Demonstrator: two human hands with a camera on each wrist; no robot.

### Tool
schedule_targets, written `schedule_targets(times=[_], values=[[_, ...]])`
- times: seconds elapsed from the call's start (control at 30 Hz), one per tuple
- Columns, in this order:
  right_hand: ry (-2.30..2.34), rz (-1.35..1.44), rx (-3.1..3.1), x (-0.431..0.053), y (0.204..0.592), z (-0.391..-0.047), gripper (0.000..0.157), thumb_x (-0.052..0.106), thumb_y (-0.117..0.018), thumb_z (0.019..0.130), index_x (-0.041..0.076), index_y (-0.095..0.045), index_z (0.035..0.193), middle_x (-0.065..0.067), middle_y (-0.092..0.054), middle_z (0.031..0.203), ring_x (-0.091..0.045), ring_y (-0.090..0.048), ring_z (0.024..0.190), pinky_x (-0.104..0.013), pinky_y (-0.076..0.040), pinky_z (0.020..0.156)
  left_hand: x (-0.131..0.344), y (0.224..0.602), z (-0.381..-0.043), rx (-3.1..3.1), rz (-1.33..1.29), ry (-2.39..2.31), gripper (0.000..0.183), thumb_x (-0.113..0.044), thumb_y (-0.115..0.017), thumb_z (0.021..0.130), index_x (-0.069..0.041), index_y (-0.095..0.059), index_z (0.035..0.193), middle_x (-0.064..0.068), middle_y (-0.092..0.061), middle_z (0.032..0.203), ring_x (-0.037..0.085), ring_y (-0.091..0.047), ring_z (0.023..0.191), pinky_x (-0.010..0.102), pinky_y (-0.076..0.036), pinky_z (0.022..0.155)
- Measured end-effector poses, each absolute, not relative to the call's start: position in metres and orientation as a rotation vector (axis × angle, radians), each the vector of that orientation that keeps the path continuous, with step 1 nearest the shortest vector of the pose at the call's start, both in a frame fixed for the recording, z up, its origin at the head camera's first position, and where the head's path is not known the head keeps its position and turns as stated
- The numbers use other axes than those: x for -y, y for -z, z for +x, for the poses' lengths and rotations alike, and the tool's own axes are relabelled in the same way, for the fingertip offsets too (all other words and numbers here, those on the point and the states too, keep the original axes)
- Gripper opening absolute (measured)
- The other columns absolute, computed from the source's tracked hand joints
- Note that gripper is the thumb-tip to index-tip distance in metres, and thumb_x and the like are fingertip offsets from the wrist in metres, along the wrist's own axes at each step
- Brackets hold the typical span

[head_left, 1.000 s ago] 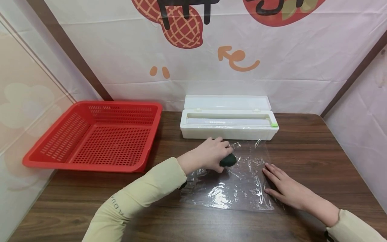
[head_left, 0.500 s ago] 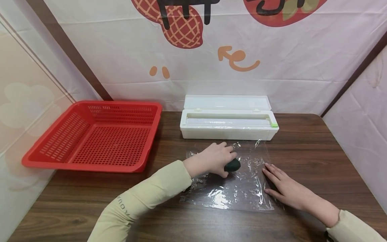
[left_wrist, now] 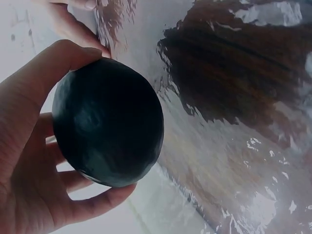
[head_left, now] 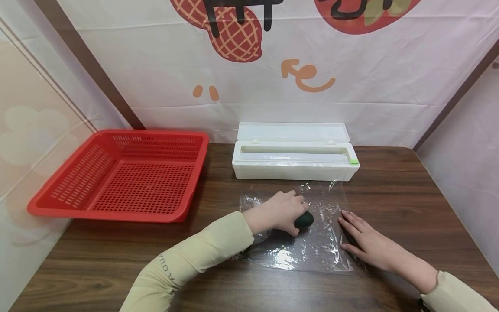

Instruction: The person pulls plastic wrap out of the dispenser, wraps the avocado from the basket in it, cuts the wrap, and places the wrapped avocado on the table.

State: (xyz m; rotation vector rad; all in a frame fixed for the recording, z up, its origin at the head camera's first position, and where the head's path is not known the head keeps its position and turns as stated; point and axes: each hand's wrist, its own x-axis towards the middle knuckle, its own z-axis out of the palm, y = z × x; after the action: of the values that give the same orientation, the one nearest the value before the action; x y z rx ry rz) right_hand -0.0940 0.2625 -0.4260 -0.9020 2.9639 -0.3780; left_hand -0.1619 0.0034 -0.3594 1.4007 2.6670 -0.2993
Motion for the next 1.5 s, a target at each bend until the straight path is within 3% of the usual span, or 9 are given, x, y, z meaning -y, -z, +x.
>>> schedule_targets(times=[0.17,0.4,0.57,0.7,0.83,1.5], values=[[0.386,-0.912,-2.964,-0.2616,0.4259,-0.0929,0.061,0.037,-0.058,0.087,-0.001,-0.042,0.133,-0.019,-0.035,0.141,-0.039,-0.032,0.127,-0.034,-0.027,0.105,-0.0059,0.3633,-0.1606,-2.657,1.383,0.317,0.057,-0.050,-0.067,0.071,-0.017,-0.058,0.116,-0.002,-0.058,0.103,0.014,-0.051,0.084,0.026,-0.048,0.063],[0.380,-0.919,-2.967,-0.2616,0.4264,-0.0926,0.062,0.037,-0.058,0.087,-0.001,-0.042,0.134,-0.019,-0.034,0.141,-0.039,-0.032,0.127,-0.031,-0.025,0.106,-0.0068,0.3657,-0.1587,-2.652,1.372,0.311,0.056,-0.051,-0.066,0.072,-0.016,-0.058,0.116,-0.002,-0.058,0.103,0.014,-0.052,0.083,0.026,-0.048,0.062],[0.377,-0.918,-2.970,-0.2617,0.4270,-0.0933,0.062,0.037,-0.058,0.087,-0.001,-0.041,0.134,-0.020,-0.033,0.141,-0.039,-0.031,0.127,-0.023,-0.016,0.108,-0.0066,0.3657,-0.1583,-2.663,1.356,0.304,0.054,-0.050,-0.065,0.073,-0.016,-0.058,0.115,-0.002,-0.058,0.102,0.014,-0.051,0.082,0.027,-0.048,0.062],[0.377,-0.925,-2.975,-0.2614,0.4261,-0.0932,0.062,0.037,-0.058,0.087,-0.001,-0.042,0.133,-0.020,-0.034,0.140,-0.039,-0.032,0.127,-0.040,-0.031,0.101,-0.0069,0.3667,-0.1584,-2.667,1.344,0.301,0.054,-0.050,-0.065,0.073,-0.016,-0.058,0.115,-0.003,-0.058,0.102,0.014,-0.051,0.083,0.027,-0.048,0.062],[0.377,-0.930,-2.980,-0.2611,0.4253,-0.0938,0.062,0.036,-0.061,0.086,-0.002,-0.043,0.132,-0.020,-0.034,0.140,-0.039,-0.032,0.126,-0.048,-0.035,0.094,-0.0078,0.3668,-0.1585,-2.665,1.332,0.286,0.055,-0.050,-0.066,0.072,-0.017,-0.058,0.115,-0.003,-0.058,0.100,0.014,-0.050,0.082,0.027,-0.047,0.063],[0.458,-1.034,-3.064,-0.2624,0.4204,-0.0982,0.060,0.027,-0.068,0.081,-0.003,-0.045,0.127,-0.024,-0.040,0.130,-0.038,-0.039,0.117,-0.049,-0.039,0.088,-0.0063,0.3664,-0.1603,-2.668,1.334,0.277,0.056,-0.051,-0.064,0.074,-0.016,-0.057,0.117,-0.001,-0.059,0.102,0.014,-0.051,0.082,0.025,-0.047,0.062]])
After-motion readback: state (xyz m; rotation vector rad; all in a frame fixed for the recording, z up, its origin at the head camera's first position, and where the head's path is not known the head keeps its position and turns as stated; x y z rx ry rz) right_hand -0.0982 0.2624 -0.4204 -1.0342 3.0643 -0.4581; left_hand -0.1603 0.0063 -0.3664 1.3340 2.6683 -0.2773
